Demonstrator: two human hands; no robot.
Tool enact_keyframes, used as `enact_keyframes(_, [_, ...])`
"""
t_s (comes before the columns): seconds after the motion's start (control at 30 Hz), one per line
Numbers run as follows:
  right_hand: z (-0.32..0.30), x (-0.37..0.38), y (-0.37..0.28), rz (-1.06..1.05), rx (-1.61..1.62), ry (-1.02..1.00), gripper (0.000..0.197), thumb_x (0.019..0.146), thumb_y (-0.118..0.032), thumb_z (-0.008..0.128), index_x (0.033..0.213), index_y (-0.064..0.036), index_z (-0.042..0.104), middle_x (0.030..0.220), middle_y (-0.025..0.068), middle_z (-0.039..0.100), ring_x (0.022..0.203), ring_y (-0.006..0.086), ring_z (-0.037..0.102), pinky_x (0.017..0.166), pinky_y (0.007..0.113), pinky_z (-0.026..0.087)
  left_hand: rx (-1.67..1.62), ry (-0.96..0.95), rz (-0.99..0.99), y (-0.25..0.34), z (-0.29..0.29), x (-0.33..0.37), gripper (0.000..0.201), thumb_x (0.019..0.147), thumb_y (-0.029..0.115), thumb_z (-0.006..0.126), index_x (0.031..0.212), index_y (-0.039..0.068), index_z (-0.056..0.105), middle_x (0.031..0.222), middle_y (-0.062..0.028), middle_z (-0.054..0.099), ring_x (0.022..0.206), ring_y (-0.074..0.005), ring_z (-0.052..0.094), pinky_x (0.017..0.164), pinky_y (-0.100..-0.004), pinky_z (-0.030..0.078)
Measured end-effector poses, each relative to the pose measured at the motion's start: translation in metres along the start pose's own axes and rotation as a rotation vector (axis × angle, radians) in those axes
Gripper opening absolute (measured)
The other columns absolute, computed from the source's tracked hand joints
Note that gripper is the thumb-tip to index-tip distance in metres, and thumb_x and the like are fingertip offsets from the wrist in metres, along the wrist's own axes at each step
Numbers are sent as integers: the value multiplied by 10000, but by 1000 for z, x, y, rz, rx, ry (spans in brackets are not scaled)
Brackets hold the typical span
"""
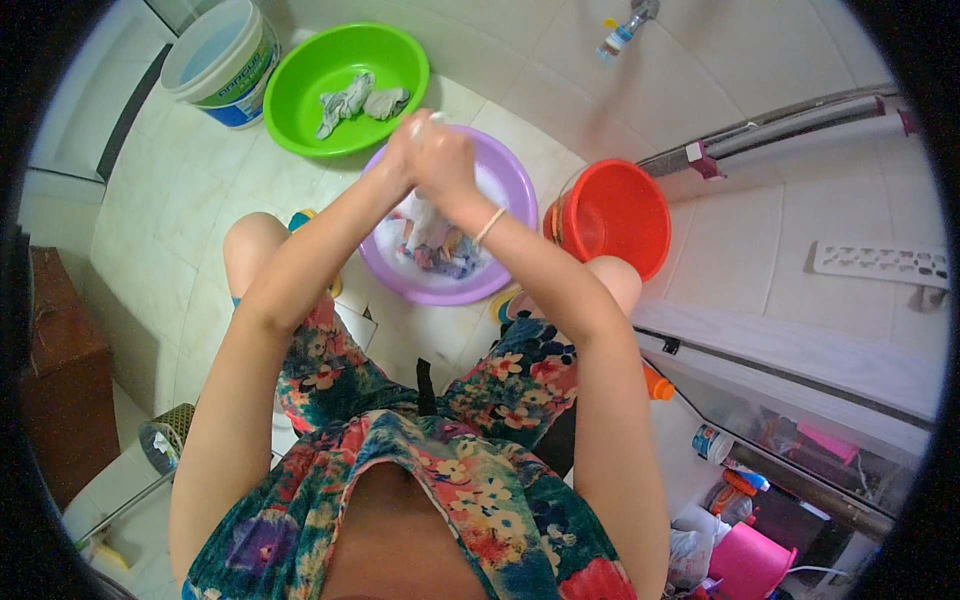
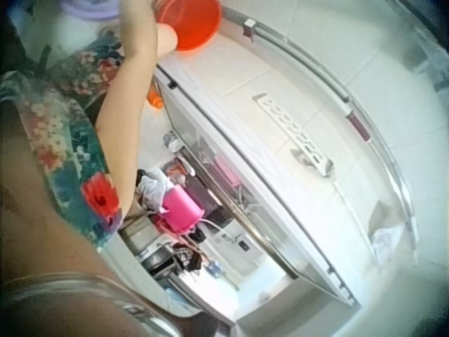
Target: The person washes clothes by hand in a purple basin filled with soapy water, scrubbing, wringing out, and rinsing different items of clothing.
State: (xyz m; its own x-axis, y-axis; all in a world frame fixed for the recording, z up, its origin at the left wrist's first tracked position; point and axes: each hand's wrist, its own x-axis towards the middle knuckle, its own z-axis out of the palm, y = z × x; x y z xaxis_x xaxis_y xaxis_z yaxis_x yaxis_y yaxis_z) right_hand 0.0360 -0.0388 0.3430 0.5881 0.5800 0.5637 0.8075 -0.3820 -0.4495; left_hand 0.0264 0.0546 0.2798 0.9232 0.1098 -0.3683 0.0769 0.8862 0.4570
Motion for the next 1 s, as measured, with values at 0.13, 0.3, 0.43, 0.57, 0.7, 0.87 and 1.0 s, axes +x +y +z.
enact_keyframes(0.13, [-2, 6, 37, 67, -118, -29, 347, 852, -258, 463, 656, 7, 571, 561, 206, 541, 527, 364, 557, 482, 423, 436, 42, -11, -53, -9, 17, 1, 225, 855, 267, 462, 790, 73, 553, 738, -63, 582, 647, -184, 573, 595, -330, 477])
enact_keyframes(0.3, [-14, 31, 97, 480, 152, 63, 425, 864, -291, 456, 623, 39, 572, 597, 244, 551, 529, 380, 550, 497, 419, 415, 60, 26, -46, 0, 62, -23, 340, 857, 366, 505, 950, 47, 578, 918, -88, 615, 813, -184, 594, 712, -317, 493])
enact_keyframes(0.43, [-21, 27, 98, 677, 451, 103, 430, 862, -294, 463, 614, 45, 555, 580, 235, 546, 554, 364, 556, 500, 413, 392, 397, -42, 21, 6, 57, -26, 415, 847, 395, 534, 1008, 14, 561, 978, -95, 603, 869, -187, 581, 742, -331, 481])
enact_keyframes(0.57, [3, 12, 5, 242, 257, -52, 400, 850, -288, 479, 616, 30, 544, 555, 204, 540, 548, 347, 558, 492, 416, 397, 109, -203, -17, 20, -35, 2, 326, 845, 334, 546, 937, 22, 564, 867, -75, 601, 753, -176, 574, 649, -327, 472])
enact_keyframes(0.7, [-19, 7, 47, -113, -66, -3, 314, 844, -246, 497, 621, -33, 562, 548, 176, 542, 520, 339, 559, 484, 422, 434, 59, 218, 23, -25, 60, -15, 190, 850, 233, 517, 819, 48, 549, 708, -46, 552, 612, -175, 533, 535, -340, 432])
enact_keyframes(0.87, [-3, 7, -25, 53, 24, -26, 222, 827, -210, 517, 716, -33, 590, 610, 189, 560, 542, 344, 560, 466, 415, 426, -32, -189, -45, 18, -10, -9, 208, 866, 251, 479, 880, 61, 561, 761, -49, 567, 658, -166, 542, 564, -345, 447])
enact_keyframes(1.0, [3, -3, 44, 9, -153, -78, 240, 825, -247, 520, 759, -35, 611, 632, 203, 564, 593, 348, 572, 524, 415, 438, 165, 114, 57, -4, 50, -24, 287, 883, 278, 438, 904, 27, 575, 782, -70, 587, 701, -173, 563, 606, -335, 459])
